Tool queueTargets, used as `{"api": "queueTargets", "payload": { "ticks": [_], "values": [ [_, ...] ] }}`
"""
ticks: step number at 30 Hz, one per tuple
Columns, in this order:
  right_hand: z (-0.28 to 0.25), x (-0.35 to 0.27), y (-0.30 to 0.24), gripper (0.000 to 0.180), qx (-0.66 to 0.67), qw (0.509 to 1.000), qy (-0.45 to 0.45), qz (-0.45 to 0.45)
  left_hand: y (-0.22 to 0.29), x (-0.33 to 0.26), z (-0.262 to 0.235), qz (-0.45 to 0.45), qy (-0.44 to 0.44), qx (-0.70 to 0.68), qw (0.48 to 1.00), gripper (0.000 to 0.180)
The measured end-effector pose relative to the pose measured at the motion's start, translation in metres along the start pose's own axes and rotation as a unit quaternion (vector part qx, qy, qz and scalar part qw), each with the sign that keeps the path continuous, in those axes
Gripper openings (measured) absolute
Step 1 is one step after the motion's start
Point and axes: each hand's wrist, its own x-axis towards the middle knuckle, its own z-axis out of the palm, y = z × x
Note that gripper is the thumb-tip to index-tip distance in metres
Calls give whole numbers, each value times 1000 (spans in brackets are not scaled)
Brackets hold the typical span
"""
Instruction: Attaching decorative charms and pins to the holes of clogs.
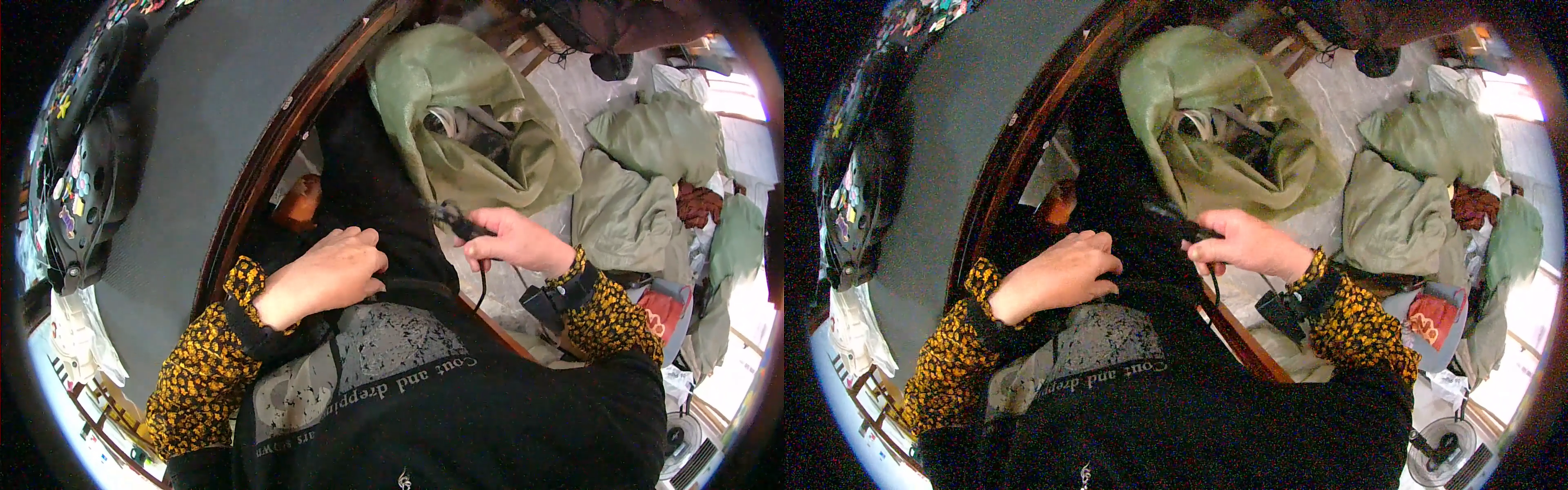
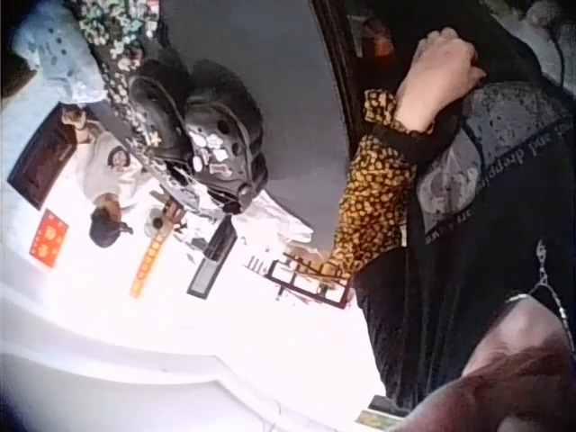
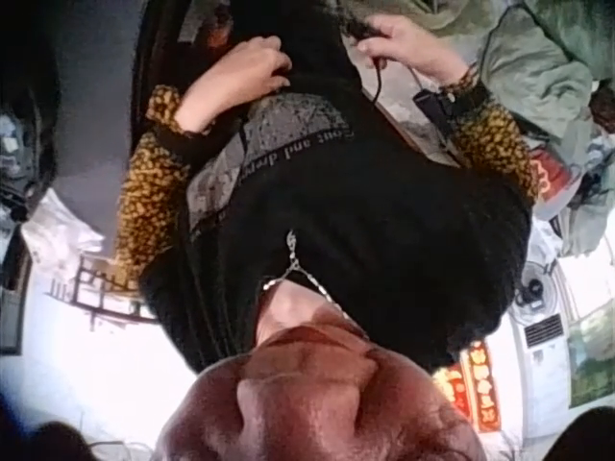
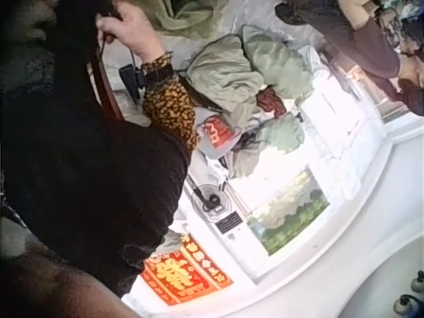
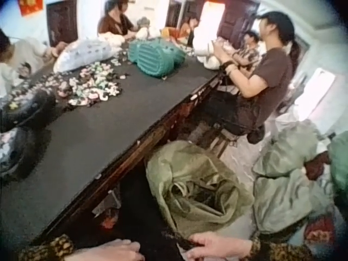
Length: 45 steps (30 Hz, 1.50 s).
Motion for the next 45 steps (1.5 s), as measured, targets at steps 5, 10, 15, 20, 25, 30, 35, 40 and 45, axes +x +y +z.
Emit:
{"api": "queueTargets", "payload": {
  "ticks": [5,10,15,20,25,30,35,40,45],
  "values": [
    [20,3,0,32,-77,997,7,7,-7,-1,-2,68,-64,53,994,26],
    [27,3,-5,30,-199,978,-68,-16,-6,-6,4,90,-8,93,992,20],
    [31,4,-9,34,-253,959,-130,-17,1,-3,9,72,68,140,985,9],
    [47,9,-19,38,-385,917,-92,-51,-8,4,14,63,144,101,982,11],
    [55,10,-20,38,-453,889,-47,-54,-16,9,13,60,181,0,982,10],
    [69,12,-23,42,-509,860,8,-11,-15,13,14,49,183,-12,982,9],
    [79,20,-23,42,-521,853,20,9,-7,12,10,61,188,-10,980,9],
    [86,21,-16,41,-550,832,61,-36,2,11,9,83,219,-6,972,11],
    [90,17,-8,40,-582,803,107,-65,10,7,9,111,221,-2,969,13]
  ]
}}
